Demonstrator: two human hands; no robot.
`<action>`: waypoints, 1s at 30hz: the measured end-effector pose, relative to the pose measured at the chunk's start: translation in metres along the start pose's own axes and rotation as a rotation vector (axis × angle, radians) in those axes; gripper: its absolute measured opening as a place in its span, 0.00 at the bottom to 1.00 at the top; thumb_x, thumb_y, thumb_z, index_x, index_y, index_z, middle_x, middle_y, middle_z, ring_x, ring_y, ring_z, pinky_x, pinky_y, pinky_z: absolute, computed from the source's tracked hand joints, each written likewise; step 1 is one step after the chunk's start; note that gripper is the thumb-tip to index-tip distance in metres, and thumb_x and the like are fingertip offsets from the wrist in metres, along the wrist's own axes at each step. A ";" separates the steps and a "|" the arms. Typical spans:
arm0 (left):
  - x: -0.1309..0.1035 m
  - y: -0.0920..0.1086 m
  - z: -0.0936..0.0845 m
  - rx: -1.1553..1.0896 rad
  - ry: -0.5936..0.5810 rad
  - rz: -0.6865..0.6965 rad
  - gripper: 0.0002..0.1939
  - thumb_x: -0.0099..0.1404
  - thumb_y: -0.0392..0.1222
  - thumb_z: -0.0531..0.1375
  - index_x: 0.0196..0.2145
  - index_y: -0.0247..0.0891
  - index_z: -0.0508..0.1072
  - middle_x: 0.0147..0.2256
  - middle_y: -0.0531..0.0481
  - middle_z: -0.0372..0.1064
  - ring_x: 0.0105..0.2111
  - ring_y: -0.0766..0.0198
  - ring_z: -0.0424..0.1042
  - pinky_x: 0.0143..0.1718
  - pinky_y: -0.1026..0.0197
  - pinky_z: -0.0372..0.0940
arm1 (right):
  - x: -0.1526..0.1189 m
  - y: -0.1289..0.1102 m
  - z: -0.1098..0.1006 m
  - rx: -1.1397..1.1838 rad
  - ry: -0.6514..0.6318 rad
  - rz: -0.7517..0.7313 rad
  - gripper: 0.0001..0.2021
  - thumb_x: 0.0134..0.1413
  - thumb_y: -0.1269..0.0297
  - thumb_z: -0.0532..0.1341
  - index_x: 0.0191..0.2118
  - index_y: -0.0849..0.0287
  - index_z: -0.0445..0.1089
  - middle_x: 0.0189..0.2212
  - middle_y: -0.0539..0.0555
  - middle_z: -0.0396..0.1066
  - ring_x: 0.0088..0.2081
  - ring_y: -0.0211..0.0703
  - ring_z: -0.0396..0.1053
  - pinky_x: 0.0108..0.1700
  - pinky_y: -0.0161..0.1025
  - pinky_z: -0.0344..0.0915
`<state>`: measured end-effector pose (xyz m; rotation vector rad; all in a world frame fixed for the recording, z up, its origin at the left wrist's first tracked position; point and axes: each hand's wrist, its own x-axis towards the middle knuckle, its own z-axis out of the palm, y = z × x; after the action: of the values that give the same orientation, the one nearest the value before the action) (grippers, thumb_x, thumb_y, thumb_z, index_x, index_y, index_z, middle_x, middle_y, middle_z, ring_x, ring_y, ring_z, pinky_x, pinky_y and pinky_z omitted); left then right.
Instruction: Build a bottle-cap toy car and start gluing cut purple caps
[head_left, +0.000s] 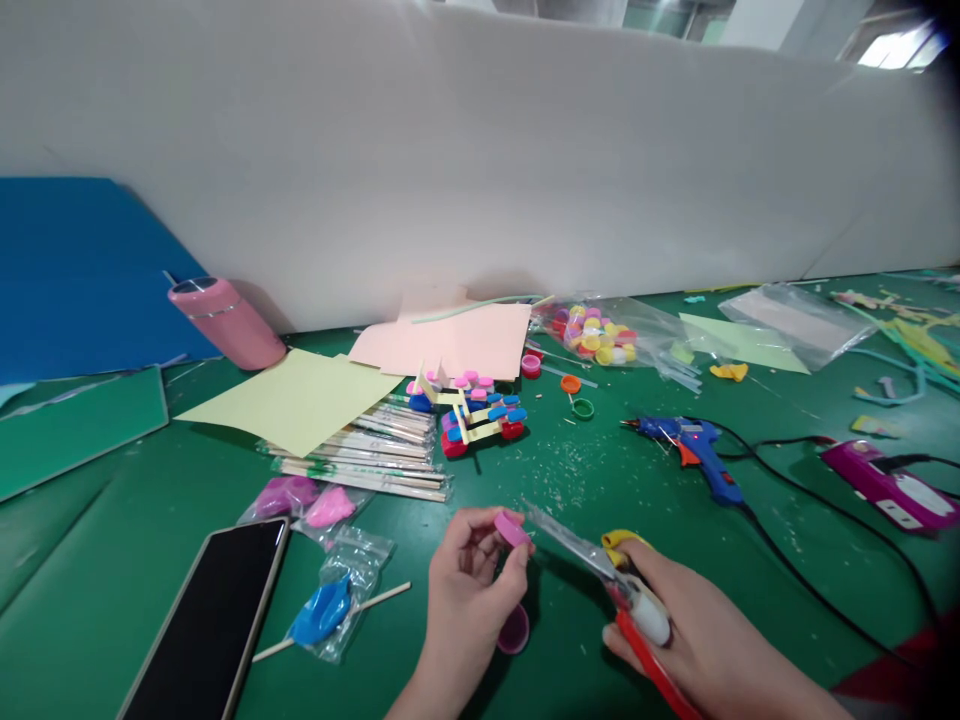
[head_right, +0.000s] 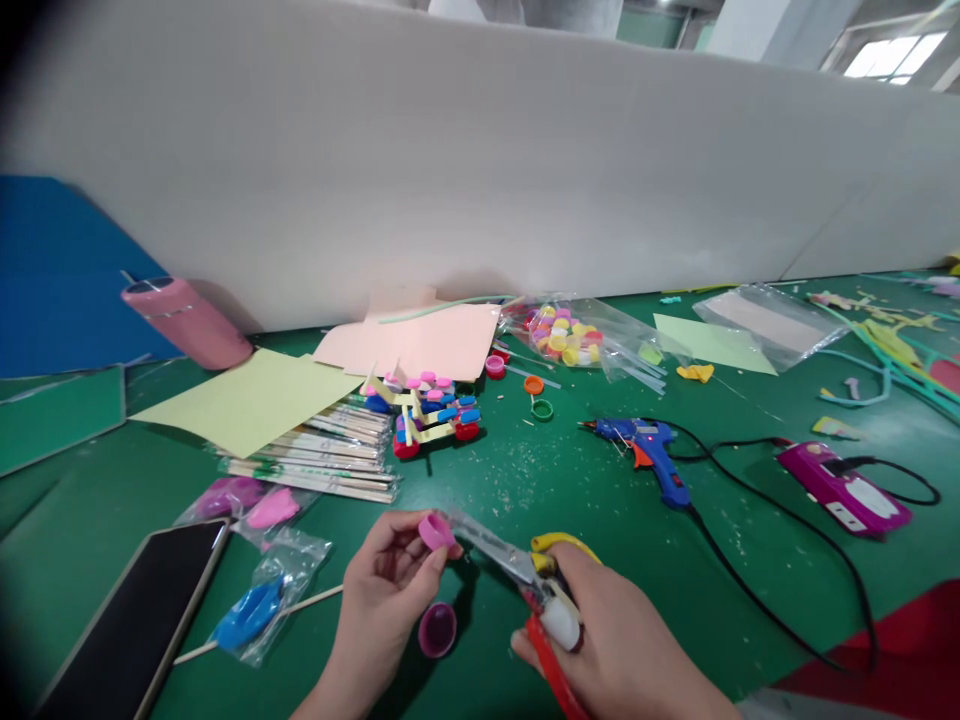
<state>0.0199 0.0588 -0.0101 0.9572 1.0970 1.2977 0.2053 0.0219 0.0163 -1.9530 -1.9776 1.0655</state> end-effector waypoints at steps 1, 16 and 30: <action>0.000 0.000 0.000 -0.008 0.014 0.007 0.09 0.49 0.32 0.61 0.31 0.35 0.68 0.31 0.48 0.71 0.31 0.64 0.72 0.33 0.65 0.67 | -0.001 -0.002 -0.001 -0.038 0.015 0.012 0.12 0.43 0.59 0.60 0.32 0.55 0.56 0.24 0.47 0.65 0.24 0.39 0.61 0.24 0.33 0.53; 0.001 -0.005 0.001 0.059 0.028 0.048 0.09 0.49 0.30 0.60 0.30 0.37 0.68 0.29 0.51 0.70 0.29 0.68 0.71 0.33 0.68 0.66 | 0.003 0.000 0.006 -0.150 0.104 -0.005 0.14 0.43 0.55 0.61 0.34 0.56 0.60 0.29 0.51 0.68 0.29 0.45 0.66 0.29 0.37 0.56; -0.001 -0.004 0.006 -0.061 0.047 0.015 0.08 0.49 0.33 0.61 0.29 0.36 0.67 0.28 0.51 0.71 0.26 0.68 0.71 0.30 0.66 0.67 | 0.003 0.003 0.001 -0.063 0.071 -0.004 0.12 0.44 0.56 0.60 0.33 0.54 0.59 0.25 0.48 0.68 0.25 0.41 0.65 0.25 0.34 0.54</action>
<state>0.0271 0.0579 -0.0128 0.8945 1.0823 1.3642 0.2067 0.0242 0.0120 -1.9882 -2.0002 0.9298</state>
